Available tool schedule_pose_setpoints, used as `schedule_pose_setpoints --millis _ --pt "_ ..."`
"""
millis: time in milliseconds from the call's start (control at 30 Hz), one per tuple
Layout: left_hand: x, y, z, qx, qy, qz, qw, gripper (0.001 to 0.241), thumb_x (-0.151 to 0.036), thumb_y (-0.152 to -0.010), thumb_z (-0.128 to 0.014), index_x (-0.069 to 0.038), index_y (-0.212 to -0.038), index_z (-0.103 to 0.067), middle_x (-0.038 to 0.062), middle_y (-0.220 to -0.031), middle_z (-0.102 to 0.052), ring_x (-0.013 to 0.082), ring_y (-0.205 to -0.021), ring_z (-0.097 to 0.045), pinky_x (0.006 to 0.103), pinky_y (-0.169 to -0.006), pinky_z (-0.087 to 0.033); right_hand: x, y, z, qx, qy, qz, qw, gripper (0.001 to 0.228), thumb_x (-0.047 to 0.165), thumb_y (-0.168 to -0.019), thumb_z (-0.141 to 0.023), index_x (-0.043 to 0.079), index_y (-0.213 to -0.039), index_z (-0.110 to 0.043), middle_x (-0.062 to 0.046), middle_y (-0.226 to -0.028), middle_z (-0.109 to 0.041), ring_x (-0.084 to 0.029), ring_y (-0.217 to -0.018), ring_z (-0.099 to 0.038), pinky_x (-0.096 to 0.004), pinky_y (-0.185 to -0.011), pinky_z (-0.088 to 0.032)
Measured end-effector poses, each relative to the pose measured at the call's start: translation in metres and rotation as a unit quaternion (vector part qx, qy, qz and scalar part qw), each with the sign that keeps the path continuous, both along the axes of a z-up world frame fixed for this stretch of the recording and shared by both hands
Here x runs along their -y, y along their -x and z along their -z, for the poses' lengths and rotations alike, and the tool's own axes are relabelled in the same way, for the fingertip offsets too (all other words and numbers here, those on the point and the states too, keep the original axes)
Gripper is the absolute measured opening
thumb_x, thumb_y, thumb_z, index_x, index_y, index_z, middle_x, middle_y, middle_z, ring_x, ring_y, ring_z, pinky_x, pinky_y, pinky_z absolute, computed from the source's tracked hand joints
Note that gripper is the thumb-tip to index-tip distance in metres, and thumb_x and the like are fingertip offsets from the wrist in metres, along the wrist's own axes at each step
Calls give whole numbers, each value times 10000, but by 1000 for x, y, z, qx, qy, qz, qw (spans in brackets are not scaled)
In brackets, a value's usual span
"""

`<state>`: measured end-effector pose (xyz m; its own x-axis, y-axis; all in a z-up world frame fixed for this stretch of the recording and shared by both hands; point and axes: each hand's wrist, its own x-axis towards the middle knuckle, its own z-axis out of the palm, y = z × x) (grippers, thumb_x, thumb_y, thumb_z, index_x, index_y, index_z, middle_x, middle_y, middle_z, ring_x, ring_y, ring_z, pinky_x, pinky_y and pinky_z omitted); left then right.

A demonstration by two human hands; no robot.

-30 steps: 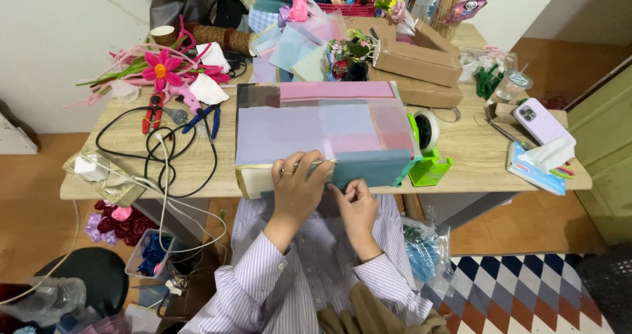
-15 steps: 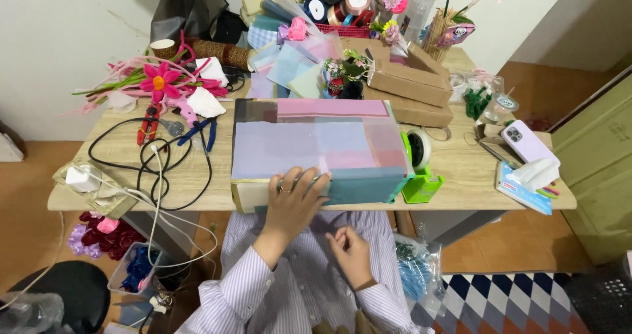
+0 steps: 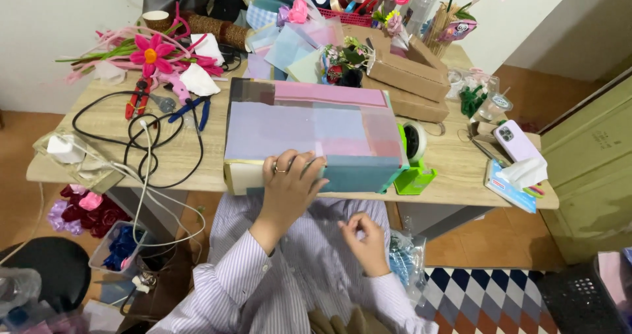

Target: The person wraps a rectangular box with multi-colored paper, folding the edges and securing them with clear tape. They rotate the box to wrap different sides and use a tape dispenser to apply tape to the seams.

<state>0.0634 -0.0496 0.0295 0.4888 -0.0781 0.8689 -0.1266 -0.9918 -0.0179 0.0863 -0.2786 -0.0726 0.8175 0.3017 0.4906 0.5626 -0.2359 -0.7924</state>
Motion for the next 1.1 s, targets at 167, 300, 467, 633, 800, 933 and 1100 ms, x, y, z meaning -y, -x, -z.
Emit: schedule_pose_setpoints --millis 167,300,467,633,800,933,1100 --pt "-10 -12 -2 53 12 36 998 211 -382 -1047 -488 -280 -1101 -664 -47 -984 -594 207 -985 -573 418 -889 -407 21 -41 -83 148 -3 111 983 156 89 -873 -804 114 -844 -653 -59 -781 -681 -245 -767 -661 -356 -744 -518" --pt "-34 -13 -42 58 60 75 994 153 -311 -1019 -568 -273 -1060 -710 -63 -954 -658 170 -967 -638 369 -882 -452 15 -69 -143 270 93 131 949 139 169 -945 -725 140 -1080 -701 -46 -1038 -690 -302 -1055 -628 -446 -1024 -431" --pt "-36 -13 -60 48 69 61 995 266 -338 -990 -610 -185 -1188 -702 41 -1106 -703 228 -1068 -661 399 -925 -479 -8 -80 -114 287 124 148 938 157 201 -1002 -620 150 -1098 -733 -35 -1083 -707 -277 -1130 -609 -438 -1078 -401" --pt "-28 -16 -28 -9 43 27 999 521 -519 -927 -639 -110 -1244 -698 153 -1238 -705 333 -1168 -648 516 -997 -443 -14 -77 -102 286 97 187 935 159 170 -997 -613 170 -1088 -743 -6 -1105 -704 -251 -1122 -602 -408 -1066 -409" --pt "-52 -7 -25 -47 49 -80 995 390 -484 -953 -618 -210 -1198 -748 92 -1268 -721 309 -1191 -662 528 -992 -451 -13 -74 -96 287 90 187 935 250 213 -1015 -567 180 -1182 -750 -19 -1163 -694 -251 -1174 -580 -416 -1103 -402" --pt "-79 12 -34 -101 90 -123 983 353 -349 -1026 -537 -191 -1280 -724 101 -1376 -677 325 -1307 -598 592 -1008 -429 -7 -68 -97 291 94 176 936 295 199 -1021 -547 169 -1238 -744 -43 -1206 -694 -271 -1203 -577 -433 -1118 -404" --pt "-92 40 -61 -217 489 107 838 654 -250 -966 -581 -126 -1578 -389 228 -1680 -209 473 -1509 -229 666 -1127 -309 -4 -65 -86 334 76 171 924 315 208 -1039 -513 161 -1246 -745 -54 -1257 -688 -292 -1205 -573 -445 -1115 -410"
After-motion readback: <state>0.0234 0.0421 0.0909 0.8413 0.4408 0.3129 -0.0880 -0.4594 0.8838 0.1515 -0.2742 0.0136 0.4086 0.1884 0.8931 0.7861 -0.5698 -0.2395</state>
